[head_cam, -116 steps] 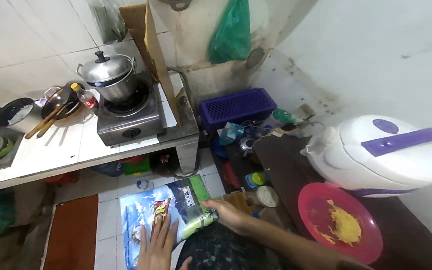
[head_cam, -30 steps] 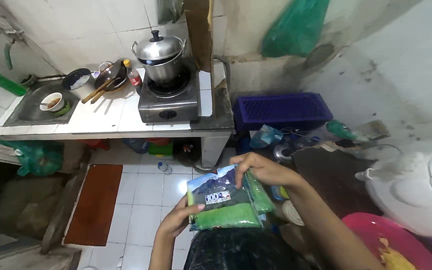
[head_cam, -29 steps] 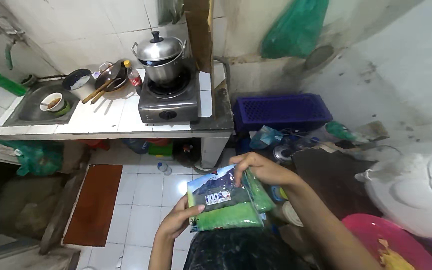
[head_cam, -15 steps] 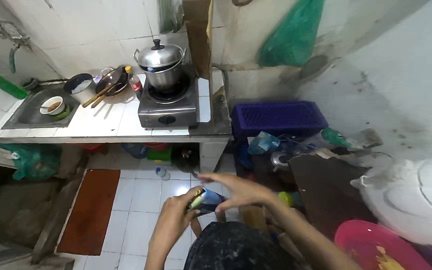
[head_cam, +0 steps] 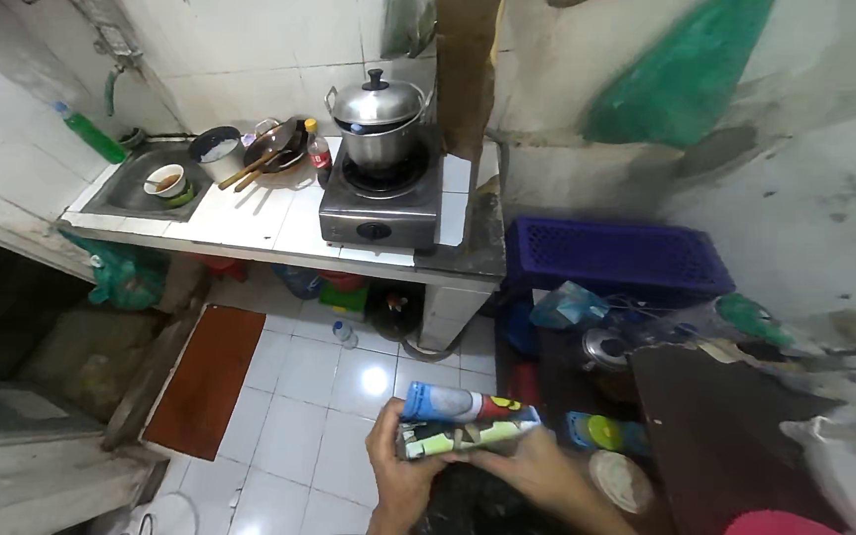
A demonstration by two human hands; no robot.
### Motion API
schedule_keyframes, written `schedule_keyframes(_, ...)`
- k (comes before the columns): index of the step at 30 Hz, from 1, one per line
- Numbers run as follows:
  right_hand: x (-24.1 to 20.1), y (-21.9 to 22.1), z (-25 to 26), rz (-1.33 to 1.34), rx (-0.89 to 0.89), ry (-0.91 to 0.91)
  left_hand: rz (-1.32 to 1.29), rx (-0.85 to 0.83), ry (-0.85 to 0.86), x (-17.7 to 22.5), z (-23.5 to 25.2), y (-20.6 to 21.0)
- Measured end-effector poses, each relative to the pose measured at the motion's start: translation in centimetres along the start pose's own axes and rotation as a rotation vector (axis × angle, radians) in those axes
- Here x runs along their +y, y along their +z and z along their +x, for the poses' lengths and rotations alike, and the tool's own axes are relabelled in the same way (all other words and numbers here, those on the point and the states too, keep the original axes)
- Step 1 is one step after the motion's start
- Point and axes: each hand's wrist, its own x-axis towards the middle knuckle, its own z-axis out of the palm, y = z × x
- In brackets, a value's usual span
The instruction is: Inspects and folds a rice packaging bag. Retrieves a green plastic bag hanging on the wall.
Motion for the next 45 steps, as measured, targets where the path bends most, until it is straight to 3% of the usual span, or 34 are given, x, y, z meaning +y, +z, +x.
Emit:
schedule_keyframes(2, 0.0, 0.1, 0.5, -0.344, -0.034, -0.016, 0.086, 0.165, 0.092, -0.7, 0.5, 0.4)
schedule_keyframes(4, -1.0, 0.0, 1.0, -0.449, -0.114, 0.052, 0.262, 0.244, 0.276, -1.3, 1.6, -0.1)
schedule_keyframes(5, -1.6, -0.1, 1.3, -0.384, -0.144, 0.113, 0.339, 0.240, 0.381, -1.4, 2.3, -0.4)
schedule_keyframes(7, -1.3, -0.3, 1.9, 0.049, -0.187, 0.178, 0.377, 0.163, 0.549, -1.2, 3.4, -0.6)
schedule_keyframes(9, 0.7, 0.0, 2.6, 0.459, -0.247, 0.012, 0.309, 0.091, 0.619, -1.3, 3.9, -0.1)
schedule_keyframes(12, 2.1, 0.6, 4.5, 0.477, -0.171, -0.287, 0.188, 0.037, 0.620, -1.8, 5.0, 0.7)
schedule_keyframes(17, 2.0, 0.6, 6.2, 0.389, -0.066, -0.427, 0.155, -0.028, 0.621, -1.2, 5.9, 0.7)
schedule_keyframes(20, 1.5, 1.0, 6.1, 0.464, 0.045, -0.416, 0.075, -0.002, 0.520, -0.4, 5.6, 1.2)
schedule_keyframes(26, 0.6, 0.6, 5.7, 0.261, 0.270, -0.524, -0.060, 0.211, 0.043, 3.1, 5.7, 3.3)
schedule_keyframes(29, 0.3, 0.3, 5.2, 0.154, 0.249, -0.621, 0.000, 0.139, -0.296, 4.9, 7.2, 2.7)
schedule_keyframes(32, 0.3, 0.3, 5.1, 0.050, 0.159, -0.735, 0.088, -0.064, -0.582, 4.2, 8.7, 1.2)
schedule_keyframes(34, 0.6, 0.4, 5.1, 0.059, 0.145, -0.747, 0.104, -0.099, -0.591, 3.7, 8.9, 0.7)
schedule_keyframes(37, 0.3, -0.7, 5.1, 0.063, 0.148, -0.762, 0.030, 0.093, -0.350, 2.5, 7.6, 1.2)
schedule_keyframes(38, 0.1, -1.0, 5.2, 0.064, 0.140, -0.772, 0.011, 0.084, -0.312, 2.1, 7.2, 1.1)
schedule_keyframes(41, -0.2, -1.4, 5.1, 0.072, 0.125, -0.794, -0.246, -0.135, -0.540, 2.9, 6.5, 0.5)
schedule_keyframes(43, -0.1, -1.6, 5.0, 0.097, 0.104, -0.777, -0.525, -0.187, -0.676, 3.8, 6.1, 0.3)
schedule_keyframes(45, 0.0, -1.8, 4.9, 0.134, 0.068, -0.737, -0.622, -0.343, -0.573, 2.4, 5.9, -0.5)
